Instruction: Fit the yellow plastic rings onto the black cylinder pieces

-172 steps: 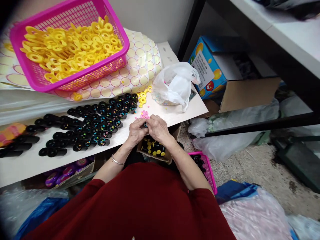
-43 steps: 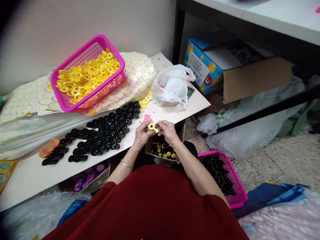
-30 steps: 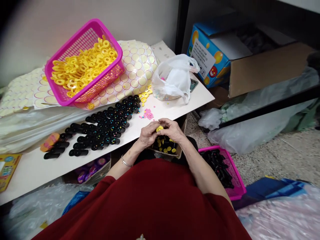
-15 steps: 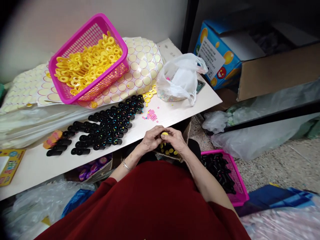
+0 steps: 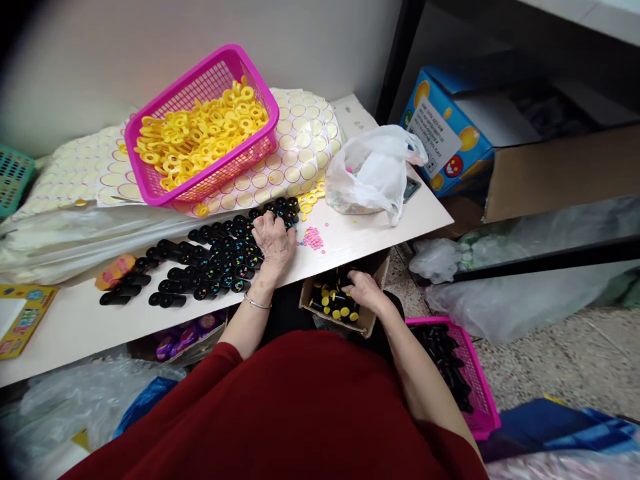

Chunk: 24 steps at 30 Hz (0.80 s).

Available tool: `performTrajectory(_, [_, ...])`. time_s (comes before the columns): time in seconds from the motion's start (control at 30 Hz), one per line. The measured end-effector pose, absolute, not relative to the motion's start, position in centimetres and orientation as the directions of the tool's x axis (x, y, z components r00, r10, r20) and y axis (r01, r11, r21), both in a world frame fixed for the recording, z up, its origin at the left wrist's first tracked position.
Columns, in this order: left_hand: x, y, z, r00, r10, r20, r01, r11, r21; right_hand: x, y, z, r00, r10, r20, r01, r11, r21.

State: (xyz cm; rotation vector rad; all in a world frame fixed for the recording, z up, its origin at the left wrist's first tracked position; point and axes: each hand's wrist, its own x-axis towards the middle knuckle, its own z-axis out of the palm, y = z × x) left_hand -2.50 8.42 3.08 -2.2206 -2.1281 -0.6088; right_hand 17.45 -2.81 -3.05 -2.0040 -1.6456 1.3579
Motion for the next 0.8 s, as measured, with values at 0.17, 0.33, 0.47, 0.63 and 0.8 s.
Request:
performTrajectory(0.17, [-2.4,8.3,3.5,0.01,0.96,0.281,0.953,-0.094,0.288,16.8,-0.9,1.6,-0.303,0.869,-0.39,0.317,-0.294,-0.902])
performTrajectory(0.33, [-2.4,8.5,3.2,-0.026,0.966,0.257,0.936,-0.067,0.346,15.3,4.8,1.4,0.075,0.991,0.113,0.619,0.043,-0.784])
performTrajectory(0.47, [-2.4,8.8,2.3,-0.019,0.945,0.327,0.903,-0.124,0.412,14.4,8.0,0.5,0.091,0.988,0.125,0.835,-0.007,-0.549])
performTrajectory(0.63, [-2.8,9.3,1.8,-0.024,0.906,0.422,0.879,-0.182,0.441,13.8,8.6,1.2,-0.003,0.998,0.064,0.947,0.023,-0.321])
performTrajectory(0.8, [-3.3,8.2,2.3,0.083,0.831,0.551,0.768,-0.405,0.496,14.5,6.6,2.4,-0.033,0.999,-0.04,0.954,0.02,-0.299])
